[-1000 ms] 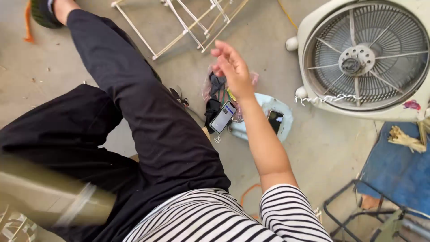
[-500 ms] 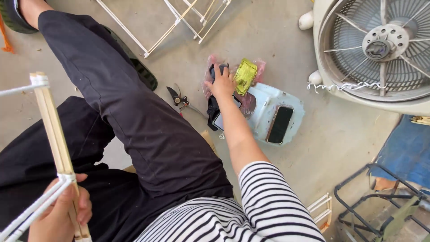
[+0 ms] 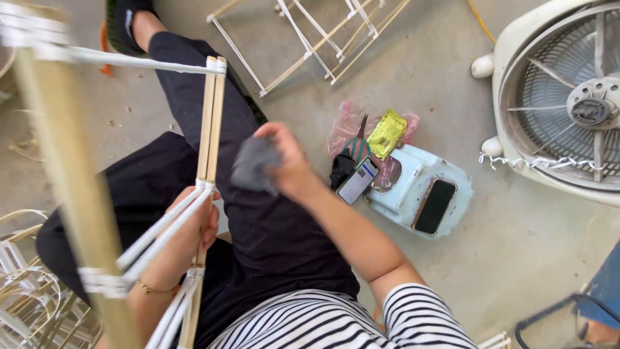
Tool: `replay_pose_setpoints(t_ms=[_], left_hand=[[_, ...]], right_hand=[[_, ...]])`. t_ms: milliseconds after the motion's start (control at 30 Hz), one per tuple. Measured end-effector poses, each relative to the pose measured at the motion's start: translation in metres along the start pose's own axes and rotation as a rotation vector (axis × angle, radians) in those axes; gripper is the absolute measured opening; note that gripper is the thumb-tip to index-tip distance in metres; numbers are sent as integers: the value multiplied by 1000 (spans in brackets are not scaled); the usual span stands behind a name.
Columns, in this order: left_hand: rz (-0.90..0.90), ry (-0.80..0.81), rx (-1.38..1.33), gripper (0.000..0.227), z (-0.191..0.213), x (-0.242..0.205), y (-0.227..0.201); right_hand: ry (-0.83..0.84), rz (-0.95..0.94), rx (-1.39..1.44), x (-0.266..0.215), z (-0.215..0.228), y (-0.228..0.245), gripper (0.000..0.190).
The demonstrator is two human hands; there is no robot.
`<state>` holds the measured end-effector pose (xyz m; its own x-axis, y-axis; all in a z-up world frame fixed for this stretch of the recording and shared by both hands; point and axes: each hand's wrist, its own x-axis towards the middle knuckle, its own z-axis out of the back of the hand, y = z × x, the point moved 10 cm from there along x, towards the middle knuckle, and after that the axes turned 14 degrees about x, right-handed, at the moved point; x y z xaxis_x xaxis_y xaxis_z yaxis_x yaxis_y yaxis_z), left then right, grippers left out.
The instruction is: Assembling and cleaning bamboo furniture frames using shears and a cloth.
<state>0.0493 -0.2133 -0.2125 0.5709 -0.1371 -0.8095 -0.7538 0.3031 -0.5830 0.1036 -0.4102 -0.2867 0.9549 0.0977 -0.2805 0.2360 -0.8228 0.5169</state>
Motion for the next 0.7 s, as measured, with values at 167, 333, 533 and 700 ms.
replay_pose_setpoints(t_ms=[167, 333, 533, 700], left_hand=[[-273, -48, 145, 25, 14, -18, -5], [-86, -107, -23, 41, 35, -9, 62], [-30, -83, -275, 27, 40, -21, 80], [-236, -127, 79, 31, 48, -14, 70]], right_hand=[[170, 55, -551, 22, -64, -50, 53], [28, 234, -513, 43, -92, 2, 63], [255, 228, -620, 15, -145, -3, 67], [194, 97, -553, 2, -112, -41, 70]])
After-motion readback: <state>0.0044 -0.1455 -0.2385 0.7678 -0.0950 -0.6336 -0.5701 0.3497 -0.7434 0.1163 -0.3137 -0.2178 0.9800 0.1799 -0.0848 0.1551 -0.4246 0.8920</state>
